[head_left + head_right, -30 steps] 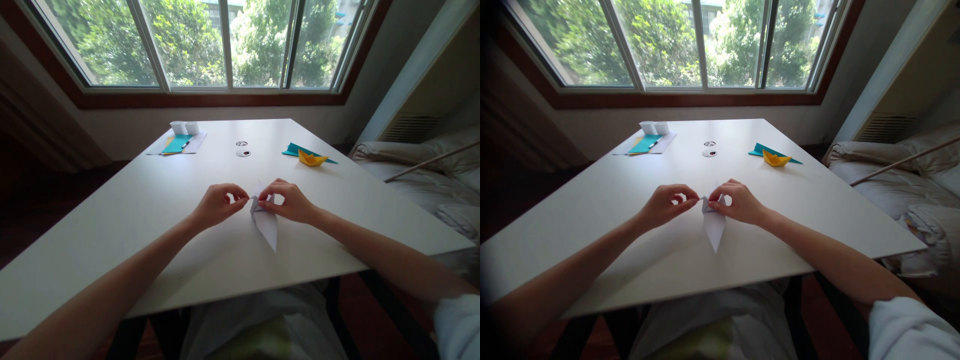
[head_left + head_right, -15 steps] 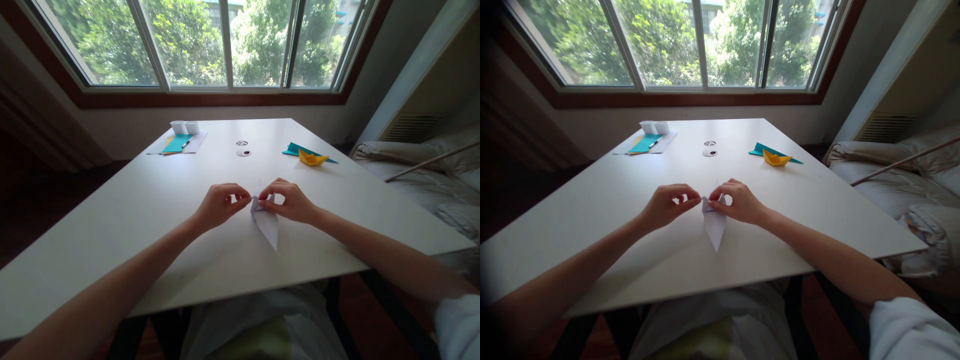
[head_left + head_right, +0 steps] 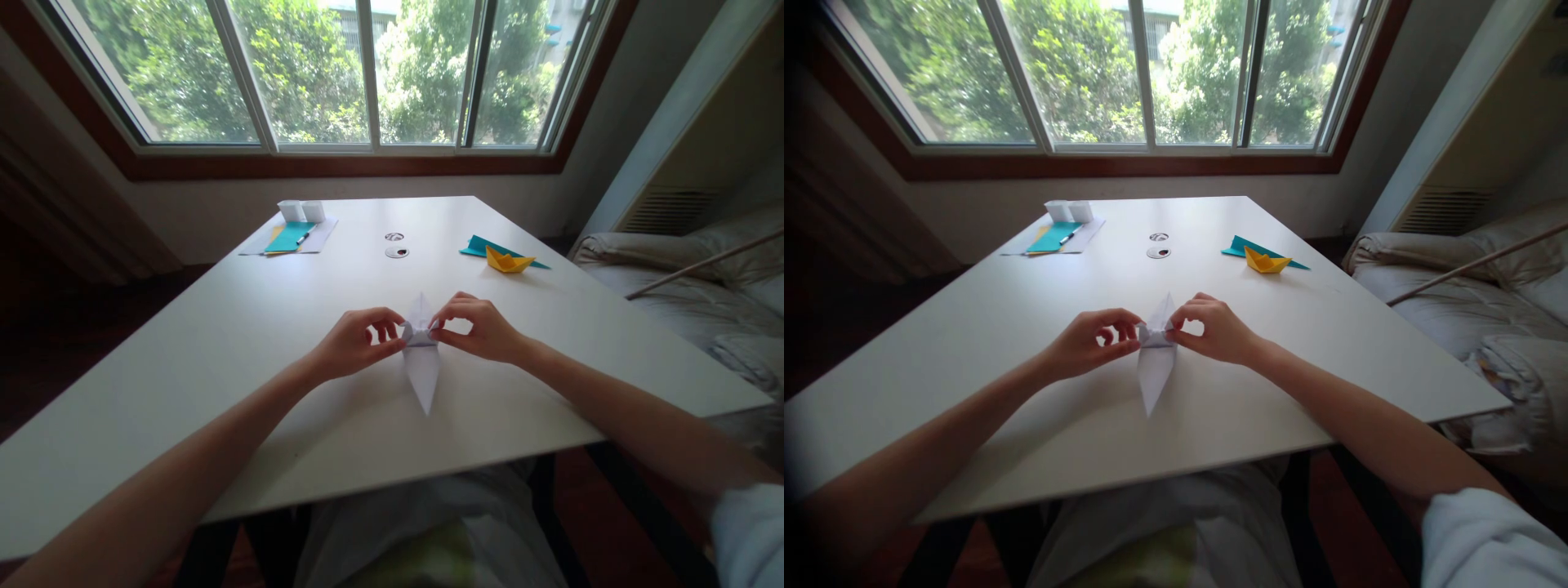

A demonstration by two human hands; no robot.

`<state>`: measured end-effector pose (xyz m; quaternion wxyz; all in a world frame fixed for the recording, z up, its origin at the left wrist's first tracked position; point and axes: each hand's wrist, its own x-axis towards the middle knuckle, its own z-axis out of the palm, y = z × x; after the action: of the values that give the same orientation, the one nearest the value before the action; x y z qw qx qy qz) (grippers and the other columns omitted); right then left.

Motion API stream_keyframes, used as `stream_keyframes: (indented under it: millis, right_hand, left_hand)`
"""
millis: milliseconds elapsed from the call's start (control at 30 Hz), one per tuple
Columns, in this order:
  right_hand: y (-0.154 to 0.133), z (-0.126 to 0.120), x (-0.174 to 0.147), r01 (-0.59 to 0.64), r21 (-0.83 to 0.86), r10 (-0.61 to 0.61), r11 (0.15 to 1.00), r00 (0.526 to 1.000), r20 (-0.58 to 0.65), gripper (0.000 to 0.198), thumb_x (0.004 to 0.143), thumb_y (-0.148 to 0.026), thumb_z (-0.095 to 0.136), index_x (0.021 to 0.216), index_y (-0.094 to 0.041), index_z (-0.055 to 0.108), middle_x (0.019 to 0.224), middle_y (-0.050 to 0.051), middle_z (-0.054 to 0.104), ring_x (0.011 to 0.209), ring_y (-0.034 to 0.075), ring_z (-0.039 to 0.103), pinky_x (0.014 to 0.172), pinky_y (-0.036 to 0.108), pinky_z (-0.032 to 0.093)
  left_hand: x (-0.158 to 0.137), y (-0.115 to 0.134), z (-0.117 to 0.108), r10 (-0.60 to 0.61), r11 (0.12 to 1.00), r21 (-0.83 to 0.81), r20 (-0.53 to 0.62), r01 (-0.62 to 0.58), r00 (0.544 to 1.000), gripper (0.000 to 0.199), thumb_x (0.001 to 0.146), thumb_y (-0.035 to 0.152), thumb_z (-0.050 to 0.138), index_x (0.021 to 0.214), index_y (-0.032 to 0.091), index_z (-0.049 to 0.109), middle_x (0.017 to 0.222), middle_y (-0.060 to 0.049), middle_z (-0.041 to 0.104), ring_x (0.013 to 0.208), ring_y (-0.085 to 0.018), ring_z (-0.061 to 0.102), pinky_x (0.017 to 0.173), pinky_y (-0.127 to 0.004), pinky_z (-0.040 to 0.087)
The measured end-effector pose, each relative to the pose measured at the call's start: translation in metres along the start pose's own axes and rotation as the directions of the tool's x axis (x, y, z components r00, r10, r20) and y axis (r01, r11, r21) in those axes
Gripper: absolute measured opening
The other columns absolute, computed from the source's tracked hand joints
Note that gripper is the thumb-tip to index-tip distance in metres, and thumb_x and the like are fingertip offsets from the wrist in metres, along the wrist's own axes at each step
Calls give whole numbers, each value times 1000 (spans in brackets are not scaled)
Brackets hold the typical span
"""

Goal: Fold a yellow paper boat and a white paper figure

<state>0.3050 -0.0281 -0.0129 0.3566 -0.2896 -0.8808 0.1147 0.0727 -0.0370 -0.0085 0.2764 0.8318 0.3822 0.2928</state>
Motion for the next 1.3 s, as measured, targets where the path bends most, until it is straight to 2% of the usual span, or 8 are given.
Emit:
stream_keyframes:
  millis: [100,300,433,567,700,833,1100,1300]
  right_hand:
    - [-4,3,-1,-11,-1,11,1000,1000,-21,7,76,-25,61,79,-19,65,71,1,65,70,13,57,66,25,46]
    - [-4,-6,0,-123,-67,114,990,985,-129,7,74,-25,61,71,-18,62,66,1,62,60,11,54,57,23,44]
    - [14,-32,5,-219,-222,156,950,951,-269,10,72,-28,60,72,-18,61,65,1,63,58,12,54,56,24,42]
    - [43,-71,2,-427,-405,262,809,877,-403,16,71,-33,60,70,-18,62,64,1,64,57,14,56,57,25,41]
    - [74,-105,-12,-564,-508,425,651,826,-371,18,69,-36,58,71,-18,64,64,2,66,59,16,61,55,25,40]
    - [102,-131,-30,-610,-589,548,530,776,-311,21,67,-39,60,70,-19,64,68,3,68,62,18,62,53,26,40]
    - [128,-155,-52,-625,-572,673,531,721,-162,25,66,-42,60,75,-20,66,73,3,69,64,18,63,54,25,43]
    - [133,-157,-54,-611,-559,687,560,720,-99,26,66,-42,61,77,-20,66,76,3,70,65,18,62,55,25,43]
  left_hand:
    - [0,1,2,-25,1000,2,18,25,1000,24,75,33,59,91,15,61,69,-2,61,62,-11,56,51,-19,43]
    - [3,-7,3,-87,996,-25,-84,85,993,32,78,35,54,104,17,56,77,-3,62,67,-13,57,58,-23,47]
    - [3,-12,1,-130,991,3,-90,131,987,29,79,35,53,100,17,58,76,-3,62,66,-14,58,59,-24,47]
    - [4,-12,-1,-145,989,27,-77,147,986,27,79,35,52,97,17,59,75,-3,62,65,-14,57,58,-24,46]
    - [4,-12,-2,-151,987,47,-76,155,986,26,79,36,51,95,17,60,72,-2,62,64,-14,57,58,-25,46]
    - [4,-14,-2,-161,985,53,-76,166,984,25,78,36,52,93,17,60,71,-1,62,63,-13,57,59,-25,46]
    - [4,-16,-5,-155,985,63,-76,160,985,25,79,36,51,92,18,61,71,-2,63,63,-14,57,59,-25,46]
    - [6,-20,-6,-163,982,78,-83,170,983,27,78,37,51,91,17,62,71,-2,64,63,-14,58,60,-25,47]
